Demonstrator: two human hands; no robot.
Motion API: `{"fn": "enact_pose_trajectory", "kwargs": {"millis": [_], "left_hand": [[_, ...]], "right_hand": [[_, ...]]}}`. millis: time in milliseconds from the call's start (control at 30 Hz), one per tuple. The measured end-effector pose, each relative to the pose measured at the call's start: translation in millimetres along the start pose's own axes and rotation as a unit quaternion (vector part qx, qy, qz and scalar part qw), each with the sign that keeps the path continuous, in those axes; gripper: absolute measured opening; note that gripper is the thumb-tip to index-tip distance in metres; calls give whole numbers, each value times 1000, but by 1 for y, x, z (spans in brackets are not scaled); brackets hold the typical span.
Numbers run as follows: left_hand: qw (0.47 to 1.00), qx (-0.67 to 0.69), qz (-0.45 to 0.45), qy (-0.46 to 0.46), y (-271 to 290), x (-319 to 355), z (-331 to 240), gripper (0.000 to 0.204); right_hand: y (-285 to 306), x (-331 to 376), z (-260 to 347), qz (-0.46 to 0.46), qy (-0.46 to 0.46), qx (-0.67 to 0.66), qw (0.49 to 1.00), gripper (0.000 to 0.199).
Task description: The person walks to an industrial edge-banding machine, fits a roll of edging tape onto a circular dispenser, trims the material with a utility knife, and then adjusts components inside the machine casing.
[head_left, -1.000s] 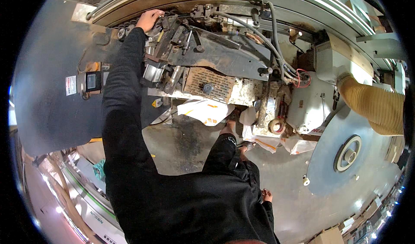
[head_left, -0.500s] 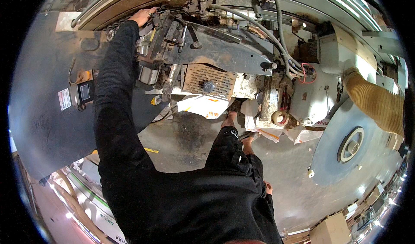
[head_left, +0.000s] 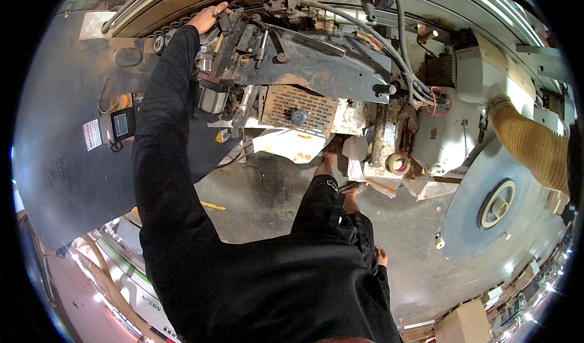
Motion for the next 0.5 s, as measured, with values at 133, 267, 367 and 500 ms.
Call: {"fn": "enact_pose_trajectory", "kwargs": {"millis": [133,267,367,500], "left_hand": [[998,-65,-10,23,10,2,-10,67],[986,-61,-153,-35,29,37,-19,52],[930,40,-361,-55,24,111,-51,44],[833,175,-521,-55,-25,215,-108,32]], "right_hand": [[-1,2,20,-9,-20,-97,995,28],[-6,13,37,-20,-60,-68,996,35],[1,10,14,-3,-3,-87,996,42],[-15,-1,-2,9,19,3,1000,45]]}}
Point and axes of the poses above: each hand's wrist, its own x-axis away from the middle knuckle, its own y-axis out of the back of the hand, z = x × y, the point moved 2 cm from there along -x, towards the middle knuckle, and after that the axes turned 7 degrees about x, right-handed, at the moved point
